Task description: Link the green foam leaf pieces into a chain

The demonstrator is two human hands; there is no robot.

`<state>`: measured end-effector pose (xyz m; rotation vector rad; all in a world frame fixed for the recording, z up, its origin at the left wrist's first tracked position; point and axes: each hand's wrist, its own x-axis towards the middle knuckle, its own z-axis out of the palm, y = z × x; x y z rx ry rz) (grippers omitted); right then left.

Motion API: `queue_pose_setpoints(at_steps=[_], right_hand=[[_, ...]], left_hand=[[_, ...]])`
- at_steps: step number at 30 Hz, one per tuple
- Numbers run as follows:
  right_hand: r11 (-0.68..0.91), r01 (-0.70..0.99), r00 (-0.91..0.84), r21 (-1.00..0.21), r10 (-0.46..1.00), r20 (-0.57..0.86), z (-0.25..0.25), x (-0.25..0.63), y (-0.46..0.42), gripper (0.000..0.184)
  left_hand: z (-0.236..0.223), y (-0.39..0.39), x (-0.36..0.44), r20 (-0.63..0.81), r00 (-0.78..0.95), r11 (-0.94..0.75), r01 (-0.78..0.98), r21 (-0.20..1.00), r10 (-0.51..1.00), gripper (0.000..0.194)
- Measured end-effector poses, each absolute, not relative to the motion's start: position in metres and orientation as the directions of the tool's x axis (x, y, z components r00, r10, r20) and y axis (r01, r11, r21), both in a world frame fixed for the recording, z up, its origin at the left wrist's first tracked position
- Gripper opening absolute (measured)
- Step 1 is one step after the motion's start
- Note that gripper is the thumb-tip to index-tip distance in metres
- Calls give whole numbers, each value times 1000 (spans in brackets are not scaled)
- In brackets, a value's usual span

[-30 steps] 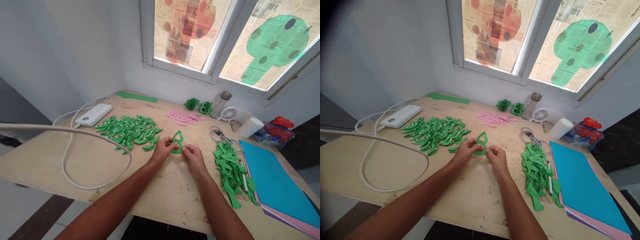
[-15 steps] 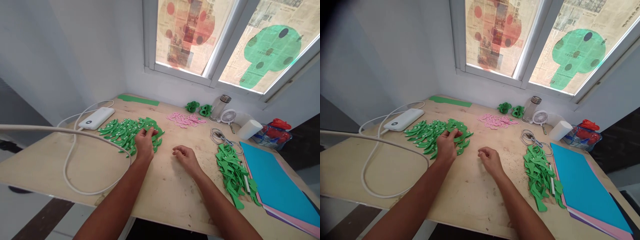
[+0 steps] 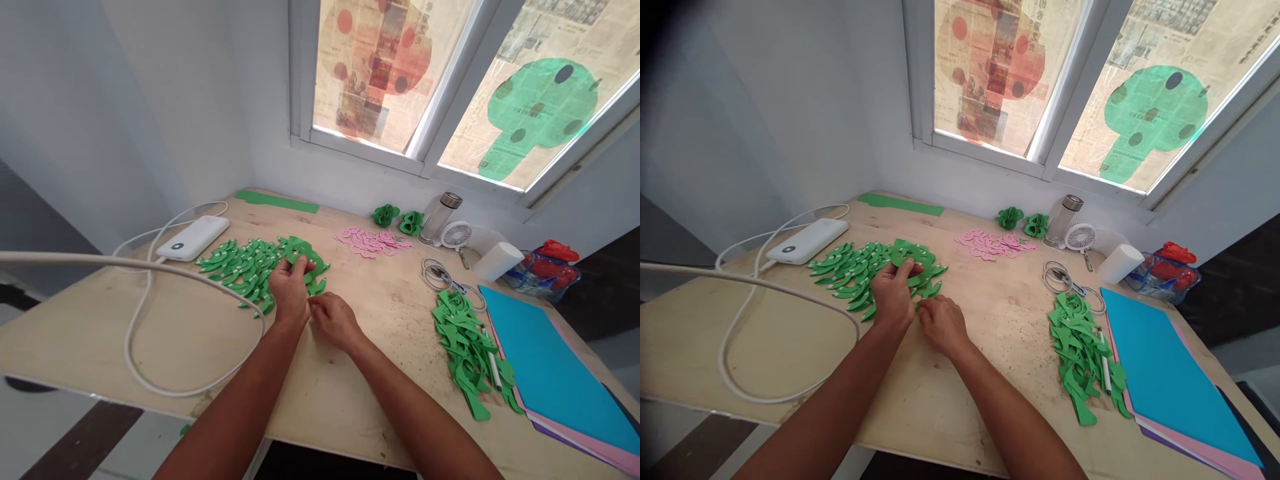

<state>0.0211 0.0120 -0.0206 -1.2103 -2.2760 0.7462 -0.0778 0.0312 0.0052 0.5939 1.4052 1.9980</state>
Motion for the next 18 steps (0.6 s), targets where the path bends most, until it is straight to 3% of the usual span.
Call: queue_pose_setpoints(at_steps=[5,11,18], right_hand=[[397,549,-428,-735,889,160,-27,28,14,25],[193,438,-187,-878,975,121,-22,70,6,25],[282,395,9,-874,951,310,-5,118,-8,24]], left_hand=[[7,31,-76,11,-709,-233,-217,948,705,15],[2,32,-69,-20,-628,-191,-267,944,778,15],[-10,24,-45,-35,-361,-70,-275,959,932,18]])
